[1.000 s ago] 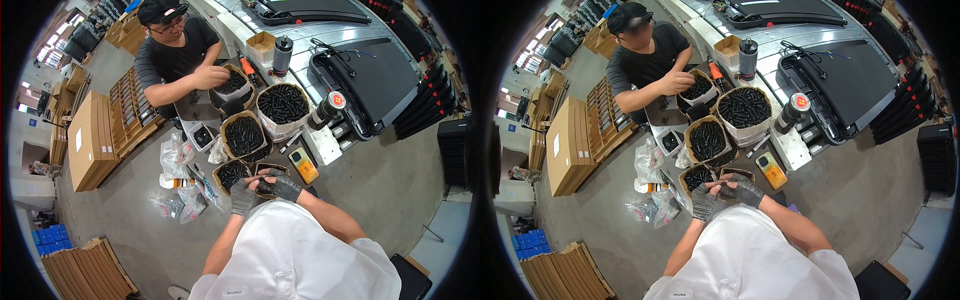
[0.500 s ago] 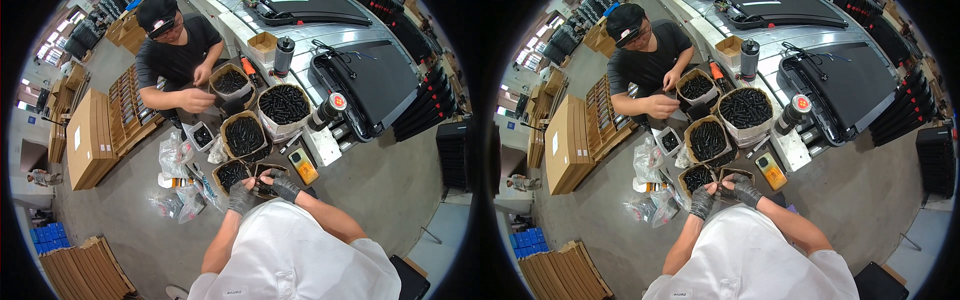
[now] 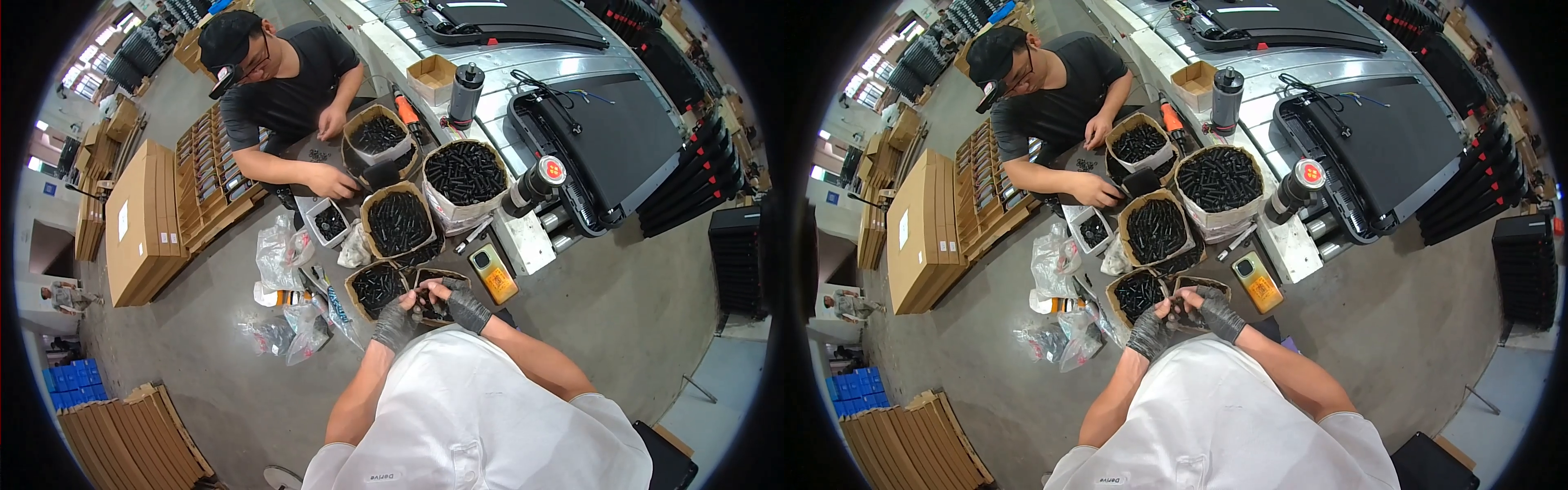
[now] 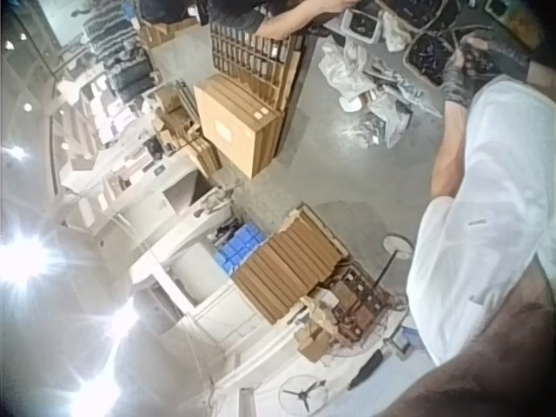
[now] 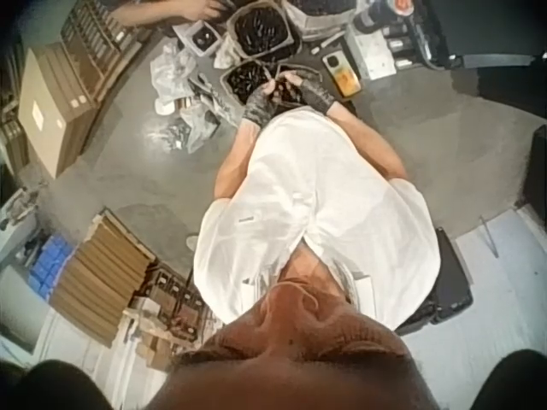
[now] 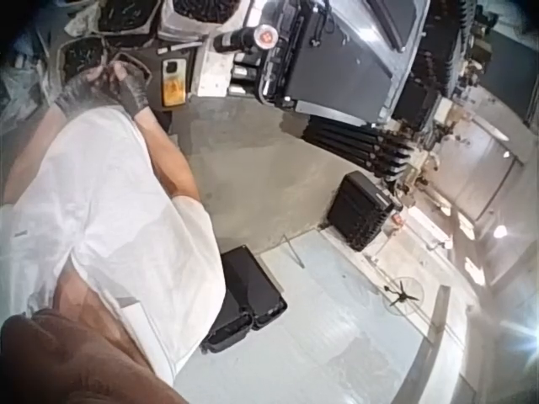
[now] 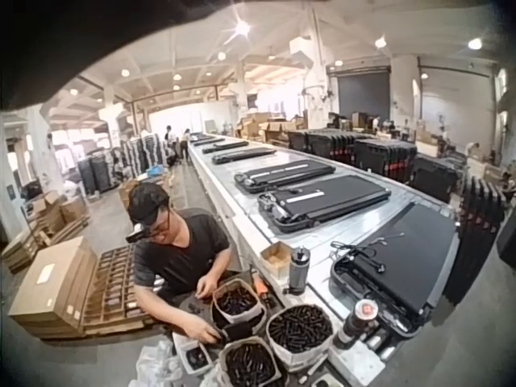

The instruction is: The person is sorting small black plastic/rubber components from boxes on a manufacturing workbench.

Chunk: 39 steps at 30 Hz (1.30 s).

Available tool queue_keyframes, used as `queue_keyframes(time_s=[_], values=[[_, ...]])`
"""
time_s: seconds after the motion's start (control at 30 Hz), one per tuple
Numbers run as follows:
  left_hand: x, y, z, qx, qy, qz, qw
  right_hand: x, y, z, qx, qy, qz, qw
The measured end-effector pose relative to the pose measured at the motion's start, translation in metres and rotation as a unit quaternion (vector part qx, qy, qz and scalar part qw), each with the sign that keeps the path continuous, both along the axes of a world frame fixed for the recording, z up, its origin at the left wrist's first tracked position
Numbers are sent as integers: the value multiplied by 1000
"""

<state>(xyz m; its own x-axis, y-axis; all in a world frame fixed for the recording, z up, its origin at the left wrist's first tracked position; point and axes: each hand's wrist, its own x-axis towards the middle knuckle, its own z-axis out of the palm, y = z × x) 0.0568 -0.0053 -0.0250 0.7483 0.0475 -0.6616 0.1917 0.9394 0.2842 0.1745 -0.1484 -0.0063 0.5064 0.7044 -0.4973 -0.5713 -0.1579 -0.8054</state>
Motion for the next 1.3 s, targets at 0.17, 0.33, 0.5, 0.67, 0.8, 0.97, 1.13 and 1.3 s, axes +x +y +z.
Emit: queue_keyframes(time_s=[0.17,0.33,0.5,0.67,0.8,0.97,1.13,1.3], values=[[-3,1,-3,9,-20,-16,1000,1,-2,16,8,-25,-12,1000],[-3,-2,-7,-6,-4,-7,1000,-1,3,23,32,-84,40,995],[0,-1,1,-9,-10,-4,1000,2,0,26,-2,-17,20,1000],[2,-6,4,-23,-16,6,1000,-2,2,28,47,-86,55,994],[6,-3,14,-18,-9,8,1000,7,-7,16,96,64,12,993],[-3,2,12,-13,-10,48,999,12,-9,56,186,298,-72,934],[-5,6,17,22,-51,69,996,14,-19,21,178,302,-50,935],[-5,6,17,109,-39,61,991,11,-26,18,184,324,-47,927]])
